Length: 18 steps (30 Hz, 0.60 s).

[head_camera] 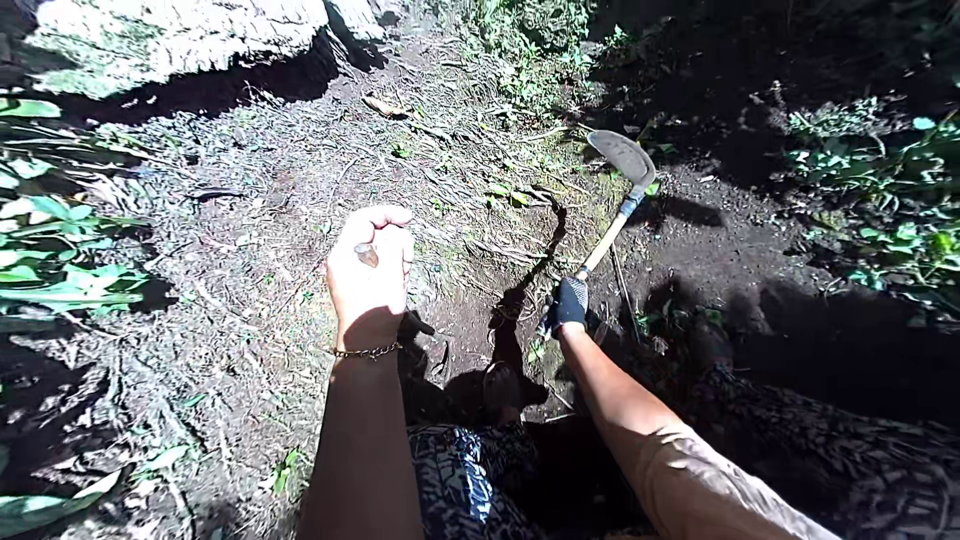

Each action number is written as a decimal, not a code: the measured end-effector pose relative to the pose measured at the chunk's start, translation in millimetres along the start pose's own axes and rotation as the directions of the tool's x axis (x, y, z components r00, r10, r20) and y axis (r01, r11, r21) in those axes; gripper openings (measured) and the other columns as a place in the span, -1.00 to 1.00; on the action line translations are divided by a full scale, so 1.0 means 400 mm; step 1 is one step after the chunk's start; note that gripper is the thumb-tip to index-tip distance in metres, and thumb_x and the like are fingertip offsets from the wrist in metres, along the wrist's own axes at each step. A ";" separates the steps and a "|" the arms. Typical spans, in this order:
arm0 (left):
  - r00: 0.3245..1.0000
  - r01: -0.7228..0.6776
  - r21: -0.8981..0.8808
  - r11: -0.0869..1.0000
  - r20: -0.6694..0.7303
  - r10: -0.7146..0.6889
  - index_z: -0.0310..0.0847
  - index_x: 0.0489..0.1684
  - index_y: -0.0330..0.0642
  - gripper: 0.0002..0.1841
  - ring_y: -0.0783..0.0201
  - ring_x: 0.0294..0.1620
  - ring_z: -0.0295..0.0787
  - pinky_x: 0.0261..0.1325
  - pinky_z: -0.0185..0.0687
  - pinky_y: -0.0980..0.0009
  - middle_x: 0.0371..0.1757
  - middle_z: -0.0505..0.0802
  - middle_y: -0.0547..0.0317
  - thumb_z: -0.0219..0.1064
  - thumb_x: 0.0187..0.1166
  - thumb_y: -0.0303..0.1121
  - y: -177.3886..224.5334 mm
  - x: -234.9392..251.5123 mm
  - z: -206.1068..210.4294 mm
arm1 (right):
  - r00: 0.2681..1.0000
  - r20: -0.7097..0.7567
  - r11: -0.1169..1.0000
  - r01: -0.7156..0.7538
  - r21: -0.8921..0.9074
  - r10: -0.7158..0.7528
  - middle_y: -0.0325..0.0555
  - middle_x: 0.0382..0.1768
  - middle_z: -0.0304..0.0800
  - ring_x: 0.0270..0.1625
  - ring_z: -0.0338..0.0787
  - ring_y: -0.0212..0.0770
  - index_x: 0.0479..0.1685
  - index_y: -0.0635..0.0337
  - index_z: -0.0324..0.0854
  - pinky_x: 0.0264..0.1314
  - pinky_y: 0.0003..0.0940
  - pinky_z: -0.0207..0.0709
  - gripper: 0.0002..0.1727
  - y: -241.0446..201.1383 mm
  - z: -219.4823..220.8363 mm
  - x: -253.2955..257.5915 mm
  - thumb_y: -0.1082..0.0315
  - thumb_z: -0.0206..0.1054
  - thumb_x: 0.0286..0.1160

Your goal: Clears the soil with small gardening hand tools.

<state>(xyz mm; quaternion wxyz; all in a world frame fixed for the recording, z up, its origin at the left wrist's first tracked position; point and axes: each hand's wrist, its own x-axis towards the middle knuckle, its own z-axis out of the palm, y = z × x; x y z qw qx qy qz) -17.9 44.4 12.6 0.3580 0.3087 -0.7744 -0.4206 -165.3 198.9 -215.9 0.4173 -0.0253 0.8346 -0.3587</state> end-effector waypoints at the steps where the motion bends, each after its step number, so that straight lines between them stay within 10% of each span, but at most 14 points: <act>1: 1.000 0.006 0.002 1.000 0.000 -0.006 0.62 0.11 0.03 -0.80 0.60 -0.67 0.45 -0.60 0.38 0.68 -0.48 0.65 0.51 0.16 0.68 -0.41 -0.001 -0.002 -0.001 | 0.998 0.054 0.999 -0.037 -0.021 0.038 0.30 0.49 0.62 0.51 0.65 0.17 0.64 0.29 0.42 0.58 0.17 0.45 -0.47 0.016 0.034 0.014 0.16 -0.14 0.93; 9: 0.998 0.037 -0.079 0.996 -0.051 -0.042 0.61 0.11 0.00 -0.79 0.64 -0.64 0.49 -0.59 0.41 0.72 -0.44 0.69 0.55 0.18 0.66 -0.48 -0.004 0.014 -0.024 | 0.987 0.110 0.992 -0.113 -0.054 0.119 0.25 0.37 0.72 0.37 0.73 0.14 0.49 0.25 0.58 0.47 0.16 0.51 -0.32 0.027 -0.074 0.064 -0.13 -0.16 0.89; 14: 0.998 0.035 -0.096 0.995 -0.046 -0.039 0.59 0.12 0.01 -0.79 0.64 -0.65 0.48 -0.61 0.41 0.72 -0.45 0.68 0.55 0.17 0.67 -0.47 -0.003 0.005 -0.024 | 0.999 0.036 0.969 0.006 -0.246 0.003 0.31 0.51 0.59 0.57 0.59 0.25 0.67 0.31 0.34 0.58 0.23 0.43 -0.44 -0.082 0.021 0.009 0.43 0.23 0.67; 18: 1.000 -0.001 -0.070 0.998 -0.015 0.000 0.58 0.13 -0.04 -0.80 0.63 -0.62 0.49 -0.58 0.42 0.72 -0.39 0.68 0.51 0.15 0.67 -0.47 -0.003 0.010 -0.011 | 0.979 0.092 0.973 -0.163 -0.162 0.180 0.30 0.51 0.61 0.58 0.60 0.19 0.59 0.33 0.48 0.62 0.21 0.39 -0.36 0.043 0.043 0.063 0.01 -0.18 0.92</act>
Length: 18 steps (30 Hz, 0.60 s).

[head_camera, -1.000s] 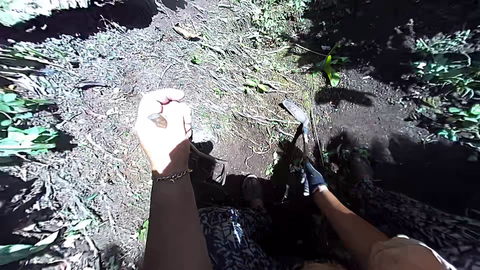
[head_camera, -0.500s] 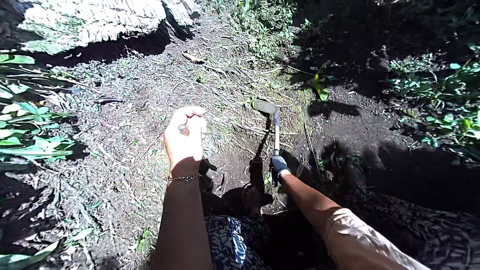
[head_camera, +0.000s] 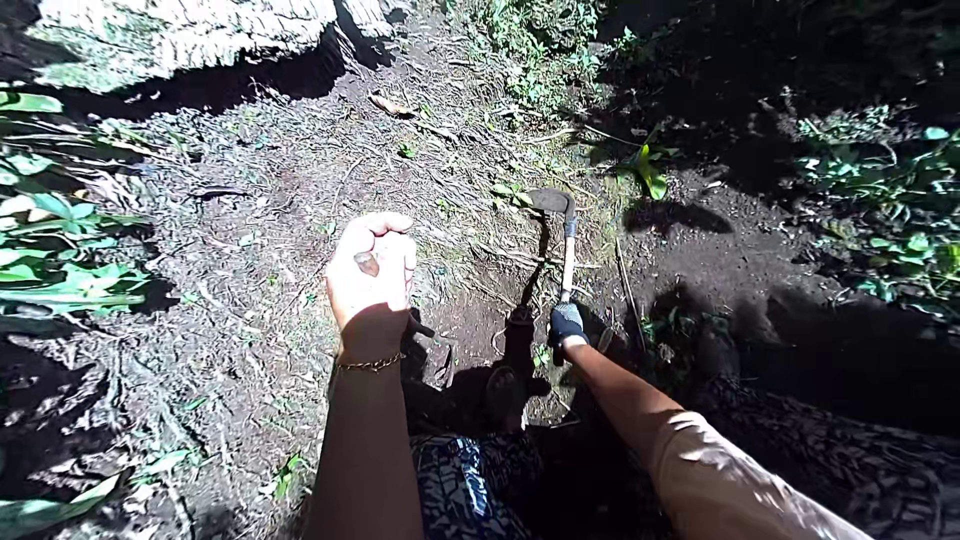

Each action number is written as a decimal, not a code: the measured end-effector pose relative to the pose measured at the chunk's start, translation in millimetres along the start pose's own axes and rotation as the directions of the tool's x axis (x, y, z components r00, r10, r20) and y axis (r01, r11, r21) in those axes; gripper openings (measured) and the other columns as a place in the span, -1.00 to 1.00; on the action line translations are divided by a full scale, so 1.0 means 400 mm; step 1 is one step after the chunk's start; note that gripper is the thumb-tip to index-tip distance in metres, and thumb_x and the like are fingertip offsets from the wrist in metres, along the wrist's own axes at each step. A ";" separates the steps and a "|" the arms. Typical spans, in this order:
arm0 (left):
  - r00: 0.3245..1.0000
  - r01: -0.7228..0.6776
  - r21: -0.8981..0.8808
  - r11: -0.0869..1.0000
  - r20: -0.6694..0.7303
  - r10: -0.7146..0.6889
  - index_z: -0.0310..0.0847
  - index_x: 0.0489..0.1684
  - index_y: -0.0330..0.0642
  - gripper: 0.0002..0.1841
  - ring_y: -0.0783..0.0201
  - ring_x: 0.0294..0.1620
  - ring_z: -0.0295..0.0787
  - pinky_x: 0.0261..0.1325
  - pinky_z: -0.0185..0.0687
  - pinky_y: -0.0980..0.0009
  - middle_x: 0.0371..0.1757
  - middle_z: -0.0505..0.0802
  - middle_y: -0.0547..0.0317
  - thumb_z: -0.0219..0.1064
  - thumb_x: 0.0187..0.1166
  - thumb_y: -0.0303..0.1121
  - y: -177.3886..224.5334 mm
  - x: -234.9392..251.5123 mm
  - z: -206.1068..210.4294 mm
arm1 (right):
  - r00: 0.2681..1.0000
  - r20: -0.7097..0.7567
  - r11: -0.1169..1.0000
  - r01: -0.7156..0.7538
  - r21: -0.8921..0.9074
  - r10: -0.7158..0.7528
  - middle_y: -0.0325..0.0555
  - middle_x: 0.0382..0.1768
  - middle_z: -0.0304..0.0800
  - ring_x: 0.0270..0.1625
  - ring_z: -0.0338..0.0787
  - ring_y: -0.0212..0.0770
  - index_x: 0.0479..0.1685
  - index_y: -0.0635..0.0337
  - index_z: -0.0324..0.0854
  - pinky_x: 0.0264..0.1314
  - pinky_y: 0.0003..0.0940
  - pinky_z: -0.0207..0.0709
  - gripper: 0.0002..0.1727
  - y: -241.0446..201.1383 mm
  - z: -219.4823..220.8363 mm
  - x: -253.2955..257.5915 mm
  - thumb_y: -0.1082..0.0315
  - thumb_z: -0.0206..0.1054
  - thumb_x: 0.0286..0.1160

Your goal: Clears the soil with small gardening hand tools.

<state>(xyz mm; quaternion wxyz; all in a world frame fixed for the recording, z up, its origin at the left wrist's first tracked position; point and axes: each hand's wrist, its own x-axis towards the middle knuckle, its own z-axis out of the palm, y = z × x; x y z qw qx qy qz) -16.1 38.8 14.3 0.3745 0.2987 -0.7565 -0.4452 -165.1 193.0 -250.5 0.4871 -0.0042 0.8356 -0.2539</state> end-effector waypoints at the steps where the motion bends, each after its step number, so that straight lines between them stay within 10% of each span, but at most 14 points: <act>1: 1.000 -0.004 -0.007 1.000 -0.016 0.004 0.58 0.11 -0.05 -0.80 0.65 -0.61 0.49 -0.57 0.42 0.72 -0.40 0.68 0.52 0.16 0.65 -0.48 -0.002 0.011 0.000 | 1.000 -0.005 0.999 0.022 -0.033 -0.023 0.30 0.54 0.59 0.62 0.56 0.18 0.60 0.32 0.48 0.67 0.21 0.34 -0.35 0.002 -0.040 0.019 -0.02 -0.18 0.91; 5: 0.998 0.041 -0.008 0.999 -0.052 -0.042 0.59 0.11 0.01 -0.80 0.66 -0.63 0.50 -0.59 0.41 0.74 -0.42 0.70 0.58 0.19 0.66 -0.46 -0.006 0.003 -0.002 | 0.984 0.063 0.914 0.180 -0.363 -0.169 0.32 0.63 0.47 0.70 0.44 0.26 0.72 0.28 0.34 0.73 0.27 0.24 -0.45 -0.001 -0.182 0.024 0.23 0.03 0.84; 10: 1.000 -0.009 0.026 1.000 0.011 0.009 0.57 0.13 -0.02 -0.80 0.62 -0.66 0.46 -0.60 0.40 0.71 -0.43 0.66 0.51 0.14 0.68 -0.45 0.005 -0.003 0.009 | 0.982 -0.074 0.970 0.160 -0.185 -0.176 0.33 0.50 0.60 0.56 0.60 0.25 0.63 0.33 0.38 0.59 0.23 0.44 -0.42 -0.096 -0.060 -0.044 0.37 0.30 0.63; 15: 1.000 0.000 0.007 1.000 -0.015 0.000 0.60 0.10 -0.03 -0.79 0.65 -0.59 0.52 -0.54 0.44 0.72 -0.38 0.71 0.54 0.19 0.63 -0.49 0.001 0.017 0.032 | 0.991 0.055 0.984 0.115 0.135 -0.124 0.23 0.19 0.72 0.19 0.73 0.06 0.43 0.34 0.55 0.30 0.06 0.56 -0.47 0.003 -0.033 0.013 0.10 -0.09 0.91; 18: 0.999 0.040 0.016 0.999 -0.025 -0.040 0.60 0.15 0.01 -0.77 0.66 -0.64 0.49 -0.59 0.41 0.73 -0.40 0.70 0.56 0.19 0.64 -0.47 -0.002 0.016 0.013 | 0.978 0.066 0.964 0.207 -0.165 -0.198 0.29 0.48 0.63 0.55 0.61 0.18 0.55 0.32 0.51 0.64 0.18 0.39 -0.51 0.023 -0.163 0.026 0.20 0.00 0.87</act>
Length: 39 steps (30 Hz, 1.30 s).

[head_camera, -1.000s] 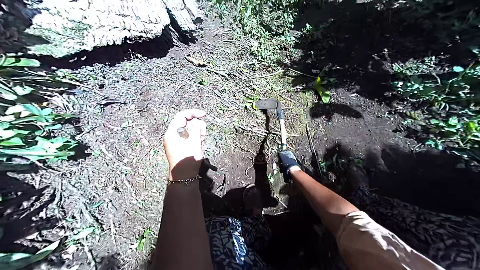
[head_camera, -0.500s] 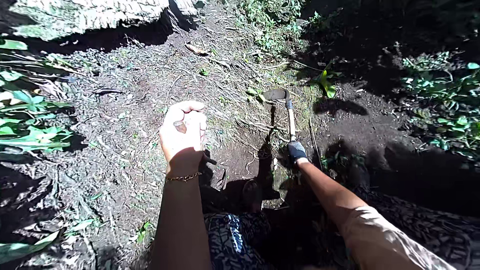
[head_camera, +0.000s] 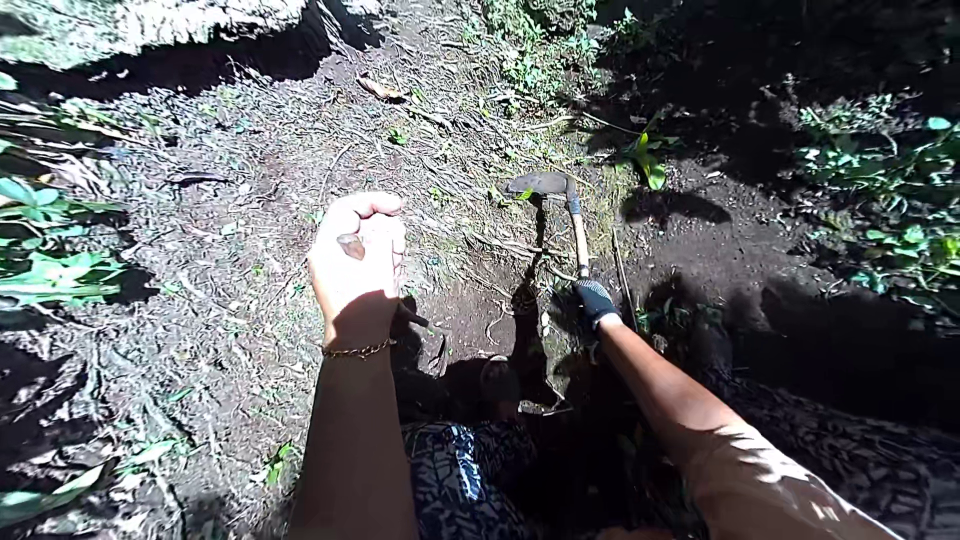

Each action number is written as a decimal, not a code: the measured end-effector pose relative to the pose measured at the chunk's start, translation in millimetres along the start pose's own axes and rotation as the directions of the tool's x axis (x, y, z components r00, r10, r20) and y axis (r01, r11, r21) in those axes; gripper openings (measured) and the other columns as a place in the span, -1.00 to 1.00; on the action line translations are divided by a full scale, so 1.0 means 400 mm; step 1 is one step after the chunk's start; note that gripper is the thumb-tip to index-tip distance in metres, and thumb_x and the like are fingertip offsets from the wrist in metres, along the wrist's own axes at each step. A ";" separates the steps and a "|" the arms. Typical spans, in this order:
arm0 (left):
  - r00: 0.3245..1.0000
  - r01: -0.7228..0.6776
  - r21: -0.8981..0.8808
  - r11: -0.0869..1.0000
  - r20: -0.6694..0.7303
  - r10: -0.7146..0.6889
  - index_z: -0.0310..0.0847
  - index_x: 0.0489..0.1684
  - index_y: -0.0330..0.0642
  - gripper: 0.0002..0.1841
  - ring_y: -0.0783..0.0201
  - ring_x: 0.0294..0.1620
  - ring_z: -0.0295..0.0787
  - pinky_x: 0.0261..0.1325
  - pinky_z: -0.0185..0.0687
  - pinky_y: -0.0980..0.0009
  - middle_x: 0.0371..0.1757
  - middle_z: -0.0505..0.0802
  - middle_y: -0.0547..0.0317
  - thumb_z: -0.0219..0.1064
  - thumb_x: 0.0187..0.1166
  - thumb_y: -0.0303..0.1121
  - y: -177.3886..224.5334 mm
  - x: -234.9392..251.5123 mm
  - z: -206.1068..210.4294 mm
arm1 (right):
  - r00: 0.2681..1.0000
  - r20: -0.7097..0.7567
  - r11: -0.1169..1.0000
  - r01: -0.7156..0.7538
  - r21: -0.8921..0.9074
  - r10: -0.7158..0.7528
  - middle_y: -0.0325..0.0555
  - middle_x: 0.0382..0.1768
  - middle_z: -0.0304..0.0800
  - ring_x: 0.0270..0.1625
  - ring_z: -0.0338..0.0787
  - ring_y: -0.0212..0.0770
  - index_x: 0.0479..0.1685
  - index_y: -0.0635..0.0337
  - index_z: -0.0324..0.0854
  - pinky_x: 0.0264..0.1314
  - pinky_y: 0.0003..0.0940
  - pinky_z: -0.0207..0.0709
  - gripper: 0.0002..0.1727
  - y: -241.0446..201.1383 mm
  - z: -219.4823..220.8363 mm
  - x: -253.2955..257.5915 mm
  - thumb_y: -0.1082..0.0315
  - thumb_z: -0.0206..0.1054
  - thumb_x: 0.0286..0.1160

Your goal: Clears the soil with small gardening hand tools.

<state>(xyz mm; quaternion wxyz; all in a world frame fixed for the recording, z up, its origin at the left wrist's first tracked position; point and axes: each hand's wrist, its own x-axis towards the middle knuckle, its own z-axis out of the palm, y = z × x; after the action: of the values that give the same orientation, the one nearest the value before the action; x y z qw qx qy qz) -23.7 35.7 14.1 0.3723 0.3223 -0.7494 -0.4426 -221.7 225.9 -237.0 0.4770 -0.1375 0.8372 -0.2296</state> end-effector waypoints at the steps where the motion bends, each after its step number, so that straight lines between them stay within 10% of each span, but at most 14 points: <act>1: 1.000 -0.009 -0.015 1.000 -0.004 0.008 0.59 0.14 0.02 -0.77 0.67 -0.65 0.48 -0.62 0.39 0.75 -0.41 0.71 0.58 0.18 0.65 -0.48 -0.001 0.000 -0.003 | 0.998 -0.067 1.000 0.002 -0.012 -0.002 0.30 0.43 0.66 0.51 0.63 0.20 0.49 0.33 0.54 0.60 0.20 0.41 -0.55 -0.011 -0.025 -0.007 0.25 0.06 0.83; 5: 0.999 -0.035 -0.019 0.999 -0.001 0.035 0.59 0.13 0.02 -0.78 0.66 -0.64 0.49 -0.61 0.40 0.74 -0.42 0.70 0.58 0.17 0.65 -0.48 0.002 -0.010 -0.001 | 0.961 -0.274 0.999 -0.032 0.015 0.035 0.36 0.41 0.66 0.49 0.64 0.33 0.57 0.28 0.45 0.50 0.35 0.48 -0.43 -0.102 0.013 0.000 0.41 0.37 0.54; 12: 0.998 -0.068 -0.023 0.997 0.000 0.068 0.60 0.07 -0.06 -0.79 0.67 -0.57 0.55 -0.53 0.49 0.72 -0.37 0.73 0.58 0.17 0.60 -0.49 -0.004 0.014 0.023 | 0.996 -0.005 0.947 -0.085 0.311 0.091 0.28 0.35 0.71 0.35 0.74 0.12 0.51 0.32 0.53 0.43 0.11 0.57 -0.44 0.044 0.131 0.022 0.06 -0.09 0.91; 21: 0.999 -0.046 -0.024 0.999 0.014 0.047 0.58 0.12 -0.02 -0.78 0.66 -0.62 0.50 -0.58 0.40 0.75 -0.39 0.70 0.56 0.17 0.63 -0.50 0.004 -0.011 0.009 | 0.967 -0.231 0.994 -0.098 0.056 0.109 0.33 0.45 0.64 0.55 0.61 0.26 0.59 0.30 0.45 0.57 0.25 0.45 -0.45 -0.099 0.062 -0.010 0.35 0.32 0.62; 27: 0.999 -0.052 -0.013 0.999 0.012 0.052 0.61 0.11 -0.04 -0.80 0.65 -0.59 0.52 -0.55 0.43 0.72 -0.38 0.71 0.54 0.17 0.66 -0.48 0.000 0.002 0.011 | 0.991 0.057 0.929 -0.135 0.343 0.122 0.21 0.19 0.73 0.13 0.75 0.06 0.46 0.29 0.54 0.27 0.08 0.58 -0.44 0.017 0.166 -0.006 0.03 -0.11 0.92; 32: 0.998 -0.027 -0.046 0.999 -0.049 0.025 0.58 0.11 -0.01 -0.78 0.68 -0.60 0.53 -0.59 0.43 0.75 -0.34 0.74 0.58 0.16 0.65 -0.51 -0.009 0.004 -0.027 | 0.996 -0.058 0.997 -0.071 0.039 0.073 0.31 0.52 0.60 0.58 0.58 0.23 0.66 0.27 0.41 0.64 0.22 0.37 -0.45 -0.056 0.032 -0.022 0.11 -0.10 0.92; 36: 0.999 -0.019 -0.025 1.000 -0.040 0.018 0.58 0.12 -0.01 -0.79 0.62 -0.65 0.50 -0.65 0.41 0.72 -0.40 0.69 0.51 0.13 0.68 -0.47 -0.006 0.012 -0.033 | 0.971 -0.238 0.999 0.022 0.040 -0.012 0.43 0.43 0.62 0.49 0.63 0.38 0.62 0.33 0.40 0.51 0.36 0.44 -0.52 -0.210 0.043 0.015 0.36 0.13 0.79; 39: 0.999 -0.002 -0.002 1.000 -0.051 0.002 0.58 0.11 0.00 -0.79 0.62 -0.64 0.52 -0.63 0.44 0.71 -0.40 0.71 0.51 0.14 0.65 -0.47 -0.007 0.019 -0.026 | 0.999 -0.055 0.998 -0.003 -0.067 -0.001 0.38 0.41 0.65 0.49 0.66 0.31 0.53 0.36 0.47 0.52 0.32 0.47 -0.54 -0.226 0.088 0.057 0.30 0.12 0.79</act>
<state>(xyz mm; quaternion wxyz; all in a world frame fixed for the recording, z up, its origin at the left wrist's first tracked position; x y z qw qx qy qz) -18.5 23.9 17.1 0.3922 0.3325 -0.7396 -0.4344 -201.8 129.2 -222.7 0.4491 -0.1467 0.8573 -0.2047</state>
